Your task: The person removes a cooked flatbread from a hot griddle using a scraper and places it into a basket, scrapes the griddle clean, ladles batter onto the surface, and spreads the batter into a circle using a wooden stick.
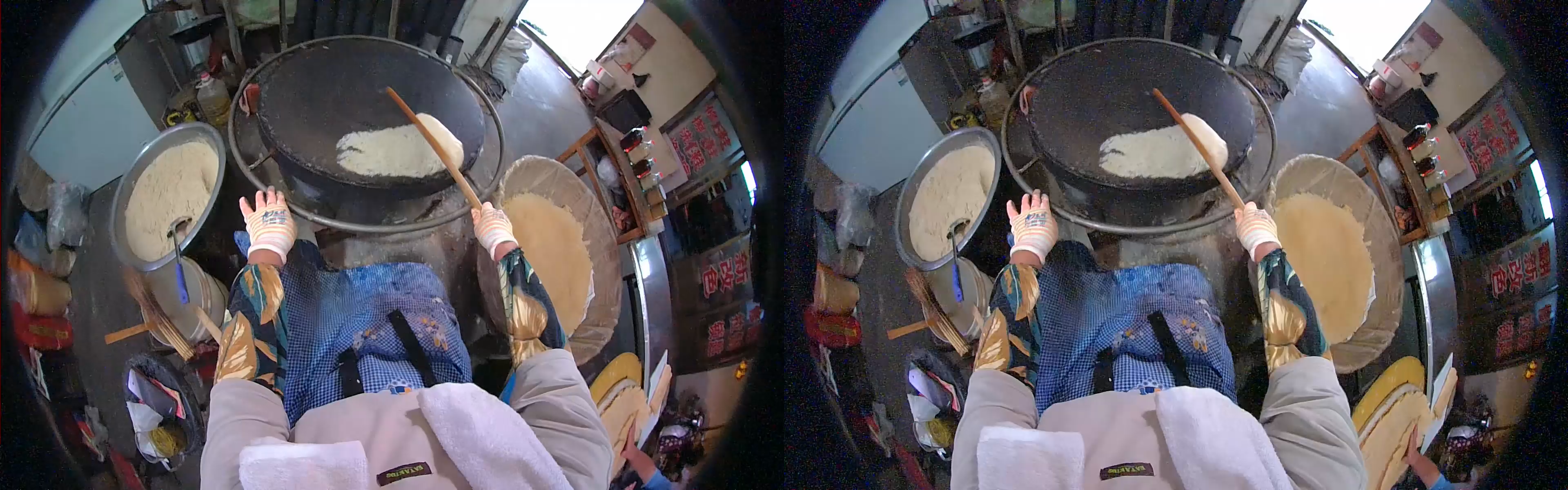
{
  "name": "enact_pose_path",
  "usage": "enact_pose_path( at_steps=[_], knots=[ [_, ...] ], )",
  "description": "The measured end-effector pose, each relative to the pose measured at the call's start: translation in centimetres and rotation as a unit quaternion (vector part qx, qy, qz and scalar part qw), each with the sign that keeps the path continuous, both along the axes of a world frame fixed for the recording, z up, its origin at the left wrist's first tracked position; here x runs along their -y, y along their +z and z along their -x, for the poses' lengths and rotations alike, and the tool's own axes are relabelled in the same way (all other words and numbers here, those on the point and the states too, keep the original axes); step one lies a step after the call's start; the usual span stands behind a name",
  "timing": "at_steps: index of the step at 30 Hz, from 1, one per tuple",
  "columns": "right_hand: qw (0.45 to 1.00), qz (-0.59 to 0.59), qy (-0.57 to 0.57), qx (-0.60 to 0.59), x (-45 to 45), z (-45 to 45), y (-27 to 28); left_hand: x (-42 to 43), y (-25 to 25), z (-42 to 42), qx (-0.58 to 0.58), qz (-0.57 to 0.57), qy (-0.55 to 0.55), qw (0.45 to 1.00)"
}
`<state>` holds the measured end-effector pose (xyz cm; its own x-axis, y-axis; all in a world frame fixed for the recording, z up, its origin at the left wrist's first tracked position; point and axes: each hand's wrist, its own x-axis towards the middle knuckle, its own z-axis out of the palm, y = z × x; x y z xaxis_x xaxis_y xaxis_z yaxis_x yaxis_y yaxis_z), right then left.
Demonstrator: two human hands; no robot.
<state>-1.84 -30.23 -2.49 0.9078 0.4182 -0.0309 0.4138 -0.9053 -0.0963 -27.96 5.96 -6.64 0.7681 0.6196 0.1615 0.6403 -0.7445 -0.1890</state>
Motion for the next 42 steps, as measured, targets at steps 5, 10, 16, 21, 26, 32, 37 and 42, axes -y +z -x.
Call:
enact_pose_path(
  at_steps=[5, 10, 16, 21, 26, 32, 37, 42],
  knots=[
    [0.995, -0.030, 0.091, 0.011, -0.9, 4.3, 3.0, 3.8, 6.6, 0.7, 0.046, 0.009, -0.063, 0.997],
    [0.999, -0.041, -0.007, -0.026, -0.6, 0.5, 1.2, 14.6, 4.4, -1.6, 0.053, 0.067, -0.221, 0.972],
    [0.996, -0.066, 0.025, -0.055, -0.4, 2.8, 1.0, 13.9, 2.3, -0.7, 0.051, 0.043, -0.214, 0.975],
    [0.993, -0.094, 0.074, -0.023, -2.1, 2.6, 2.4, 12.5, 3.8, -0.5, 0.036, 0.064, -0.201, 0.977],
    [0.996, -0.080, -0.004, -0.026, 0.3, 1.6, 1.1, 10.5, 2.9, -0.5, 0.028, 0.035, -0.166, 0.985],
    [0.997, -0.034, 0.044, -0.060, -0.8, 1.4, 1.1, 7.6, 3.0, -0.5, -0.023, 0.039, -0.112, 0.993],
    [0.996, -0.085, 0.016, -0.026, -1.9, 0.6, 1.5, 5.6, 2.8, 0.0, -0.008, 0.042, -0.088, 0.995],
    [0.995, -0.004, 0.065, -0.074, 0.5, 2.6, -0.2, 3.7, 2.7, 0.8, 0.013, 0.054, -0.052, 0.997]
  ],
)
